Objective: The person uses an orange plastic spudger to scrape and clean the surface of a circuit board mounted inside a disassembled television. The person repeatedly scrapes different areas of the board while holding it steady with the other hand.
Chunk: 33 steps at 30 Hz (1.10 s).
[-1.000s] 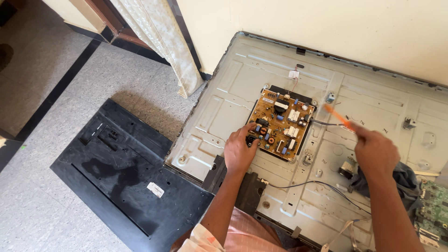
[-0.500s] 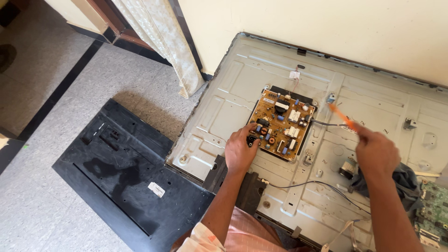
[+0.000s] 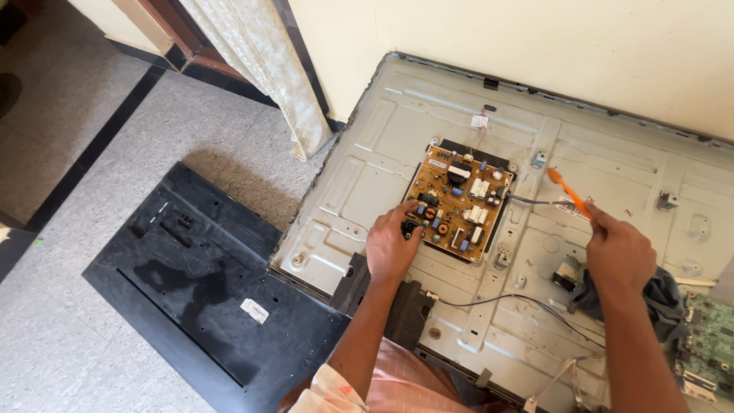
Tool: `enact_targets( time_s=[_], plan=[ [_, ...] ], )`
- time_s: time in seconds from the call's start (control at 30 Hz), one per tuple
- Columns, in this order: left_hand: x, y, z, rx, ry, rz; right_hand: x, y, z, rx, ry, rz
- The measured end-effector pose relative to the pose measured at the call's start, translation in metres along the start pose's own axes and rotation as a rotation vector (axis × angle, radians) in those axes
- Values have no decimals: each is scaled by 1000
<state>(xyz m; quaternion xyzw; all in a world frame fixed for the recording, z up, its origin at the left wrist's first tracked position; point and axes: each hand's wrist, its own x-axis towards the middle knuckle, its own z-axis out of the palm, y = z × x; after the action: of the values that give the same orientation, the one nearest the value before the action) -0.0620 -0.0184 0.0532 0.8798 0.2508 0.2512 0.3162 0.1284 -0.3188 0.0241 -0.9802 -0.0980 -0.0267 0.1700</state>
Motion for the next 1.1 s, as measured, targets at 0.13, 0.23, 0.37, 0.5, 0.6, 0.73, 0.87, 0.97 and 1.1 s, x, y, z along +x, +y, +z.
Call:
enact_targets(
  time_s=[0.13, 0.23, 0.37, 0.5, 0.6, 0.73, 0.87, 0.97, 1.1],
  plan=[
    [0, 0, 0, -5, -9, 4, 1, 18, -7, 471, -391, -203],
    [-2, 0, 0, -9, -16, -6, 6, 24, -16, 634, -715, -187],
    [0, 0, 0, -2, -23, -15, 17, 21, -22, 339, -673, -77],
    [0, 1, 1, -12, 1, -1, 25, 17, -24, 248, -441, 59],
    [0, 1, 0, -3, -10, -15, 22, 13, -25, 349, -575, -40],
    [-1, 1, 0, 2, -20, -19, 11, 7, -33, -91, -489, 12],
    [0, 2, -1, -14, -32, -30, 4, 0, -37, 202, -449, -97],
    [0, 1, -1, -5, -26, -20, -2, 0, -41, 120, -569, -43],
    [0, -1, -1, -8, -19, -7, -7, 0, -53, -138, -382, 17]
  ],
)
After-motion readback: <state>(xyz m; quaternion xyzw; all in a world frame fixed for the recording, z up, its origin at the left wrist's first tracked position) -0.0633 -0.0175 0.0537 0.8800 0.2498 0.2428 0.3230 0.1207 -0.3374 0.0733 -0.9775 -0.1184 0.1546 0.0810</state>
